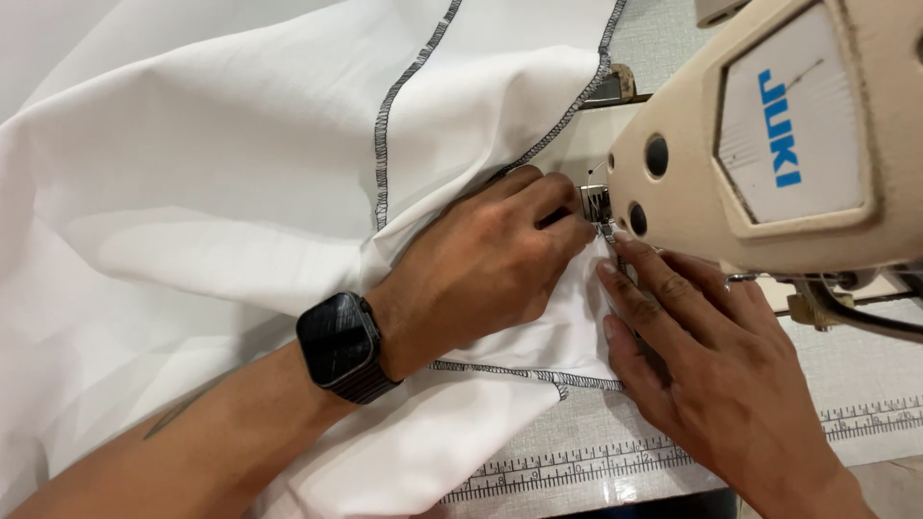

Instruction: Stitching fabric pieces together using an industrial sewing machine.

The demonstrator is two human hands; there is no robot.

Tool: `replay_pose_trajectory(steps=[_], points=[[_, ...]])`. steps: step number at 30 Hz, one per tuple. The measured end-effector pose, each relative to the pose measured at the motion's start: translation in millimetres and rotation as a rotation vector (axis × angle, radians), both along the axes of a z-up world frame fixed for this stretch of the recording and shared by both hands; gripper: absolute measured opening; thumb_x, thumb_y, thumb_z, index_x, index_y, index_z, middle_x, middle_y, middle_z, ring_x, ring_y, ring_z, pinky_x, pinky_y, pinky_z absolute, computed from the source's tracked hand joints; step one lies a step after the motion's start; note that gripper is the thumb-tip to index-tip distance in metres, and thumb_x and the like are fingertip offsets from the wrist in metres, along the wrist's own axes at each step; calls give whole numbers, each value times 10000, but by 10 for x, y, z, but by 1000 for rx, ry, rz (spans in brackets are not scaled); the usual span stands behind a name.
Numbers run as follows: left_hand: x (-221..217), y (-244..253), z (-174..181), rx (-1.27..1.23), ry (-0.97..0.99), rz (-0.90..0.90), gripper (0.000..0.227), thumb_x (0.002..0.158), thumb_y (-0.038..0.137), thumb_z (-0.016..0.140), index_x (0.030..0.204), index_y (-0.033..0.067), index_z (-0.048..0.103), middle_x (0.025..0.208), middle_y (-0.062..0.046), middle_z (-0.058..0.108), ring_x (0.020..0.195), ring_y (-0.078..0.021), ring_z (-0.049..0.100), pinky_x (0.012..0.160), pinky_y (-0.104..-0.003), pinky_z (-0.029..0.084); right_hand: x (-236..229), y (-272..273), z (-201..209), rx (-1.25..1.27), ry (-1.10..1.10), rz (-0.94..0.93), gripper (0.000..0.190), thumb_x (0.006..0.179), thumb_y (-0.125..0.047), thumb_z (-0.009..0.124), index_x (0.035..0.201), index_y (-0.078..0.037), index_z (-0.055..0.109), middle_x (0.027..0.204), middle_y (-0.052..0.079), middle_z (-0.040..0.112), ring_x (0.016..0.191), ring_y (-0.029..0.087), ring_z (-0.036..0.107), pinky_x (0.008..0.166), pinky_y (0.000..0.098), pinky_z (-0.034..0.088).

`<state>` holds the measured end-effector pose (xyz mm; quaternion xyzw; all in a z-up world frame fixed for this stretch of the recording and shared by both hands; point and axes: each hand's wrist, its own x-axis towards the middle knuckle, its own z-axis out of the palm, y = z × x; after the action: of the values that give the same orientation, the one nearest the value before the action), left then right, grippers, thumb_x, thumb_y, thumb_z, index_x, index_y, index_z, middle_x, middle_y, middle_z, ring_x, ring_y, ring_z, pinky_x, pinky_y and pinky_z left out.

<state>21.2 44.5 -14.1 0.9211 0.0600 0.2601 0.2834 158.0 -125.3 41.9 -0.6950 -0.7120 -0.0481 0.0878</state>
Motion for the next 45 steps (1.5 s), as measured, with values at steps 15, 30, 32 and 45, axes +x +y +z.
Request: replay_pose_trajectory(steps=[15,30,32,45], points=[[-252,-776,453,118,153,191,466,1041,327,519,1342,-13,623,1349,-167,620,1283,-304,557,1106,-467,445,159,-272,109,-69,218,-43,460,981,-339,589,1293,-10,667,1315,155,658,1253,340,577,1014,456,487],[-321,-802,349,239,143,177,451,1027,310,541,1370,28,623,1411,-120,587,1327,-276,536,1136,-423,429,967,334,-39,-153,115,77,314,887,-328,723,1151,-166,774,984,72,787,845,260,735,725,416,591],[-316,-778,349,226,153,168,447,1032,311,539,1369,28,619,1415,-118,587,1330,-274,536,1138,-424,429,1068,388,-79,-214,58,21,335,889,-334,732,1182,-173,761,1003,69,782,857,255,739,744,411,599],[-336,-672,305,210,147,132,478,1004,303,554,1389,23,597,1418,-122,578,1345,-283,526,1124,-439,428,1162,536,-244,-313,-76,-85,430,836,-405,779,1216,-207,739,1045,41,776,929,237,736,828,414,595]])
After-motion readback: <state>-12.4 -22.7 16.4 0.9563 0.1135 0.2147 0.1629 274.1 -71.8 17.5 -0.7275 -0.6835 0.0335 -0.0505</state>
